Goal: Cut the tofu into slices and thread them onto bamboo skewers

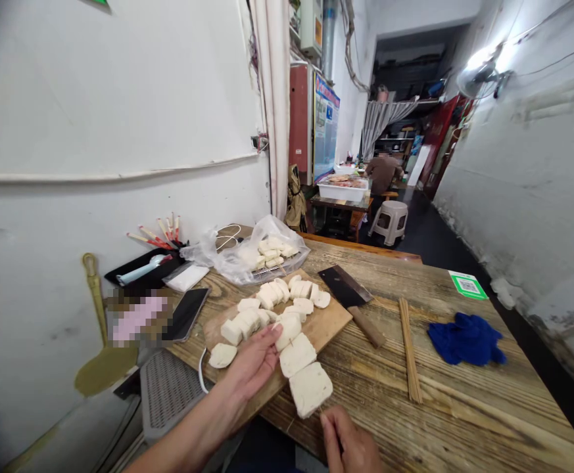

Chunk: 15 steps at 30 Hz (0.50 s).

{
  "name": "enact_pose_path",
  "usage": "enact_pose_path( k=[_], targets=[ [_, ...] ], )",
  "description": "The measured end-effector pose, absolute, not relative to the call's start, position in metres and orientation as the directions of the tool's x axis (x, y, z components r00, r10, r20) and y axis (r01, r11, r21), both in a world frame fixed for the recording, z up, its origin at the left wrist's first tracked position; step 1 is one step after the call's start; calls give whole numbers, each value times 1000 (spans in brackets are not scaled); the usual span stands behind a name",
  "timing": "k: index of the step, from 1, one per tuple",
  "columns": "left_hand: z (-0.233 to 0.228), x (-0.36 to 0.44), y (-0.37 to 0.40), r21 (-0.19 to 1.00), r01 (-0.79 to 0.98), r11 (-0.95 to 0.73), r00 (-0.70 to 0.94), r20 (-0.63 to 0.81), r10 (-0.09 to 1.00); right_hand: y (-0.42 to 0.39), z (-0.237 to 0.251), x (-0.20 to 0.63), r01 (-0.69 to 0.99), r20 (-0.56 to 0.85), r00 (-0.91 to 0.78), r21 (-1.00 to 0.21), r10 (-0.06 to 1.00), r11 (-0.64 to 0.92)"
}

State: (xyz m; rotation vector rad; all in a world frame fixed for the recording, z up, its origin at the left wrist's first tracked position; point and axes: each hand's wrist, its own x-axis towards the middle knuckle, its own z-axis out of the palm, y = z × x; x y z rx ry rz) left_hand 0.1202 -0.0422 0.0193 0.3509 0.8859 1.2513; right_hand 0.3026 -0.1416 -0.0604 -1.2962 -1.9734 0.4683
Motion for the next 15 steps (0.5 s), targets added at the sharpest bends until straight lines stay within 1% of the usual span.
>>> enact_pose_path(
  k=[3, 7, 11, 15],
  targets=[
    [21, 118, -40, 672, -640, 371, 81, -422, 903, -138, -64, 302, 634, 388, -239, -632, 890, 446],
    [19, 115, -41, 590, -667, 456, 180, -466, 866, -136, -71, 300, 622, 405, -230, -639, 885, 454],
    [11, 120, -51, 578, -709, 403, 146, -439, 887, -136, -72, 297, 610, 431, -217, -640, 876, 467],
    [4, 127, -56, 524, -736, 429, 216, -418, 882, -134, -72, 293, 607, 448, -198, -643, 872, 468]
  ],
)
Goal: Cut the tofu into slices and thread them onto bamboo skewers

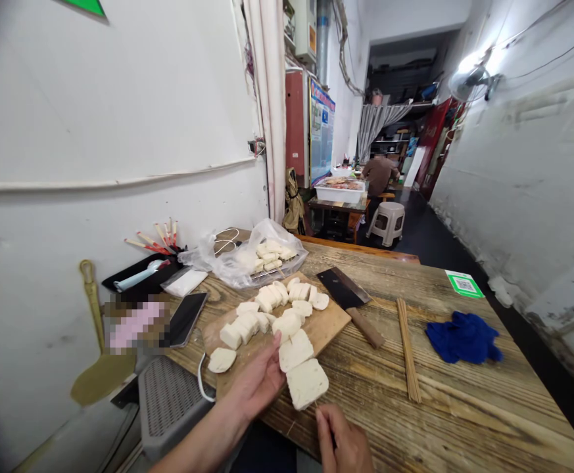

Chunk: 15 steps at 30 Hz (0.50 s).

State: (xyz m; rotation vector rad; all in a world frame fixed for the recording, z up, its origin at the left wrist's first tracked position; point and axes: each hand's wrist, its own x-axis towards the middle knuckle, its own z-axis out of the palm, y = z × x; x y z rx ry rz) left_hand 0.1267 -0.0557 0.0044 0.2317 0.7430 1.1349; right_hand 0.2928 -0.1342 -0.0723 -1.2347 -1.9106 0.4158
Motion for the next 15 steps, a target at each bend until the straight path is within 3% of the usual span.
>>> enact_pose_path(
  k=[15],
  targets=[
    [23, 130, -56, 634, -688, 352, 115, -384, 916, -131, -77, 286, 646, 435, -212, -610, 875, 460]
  ],
)
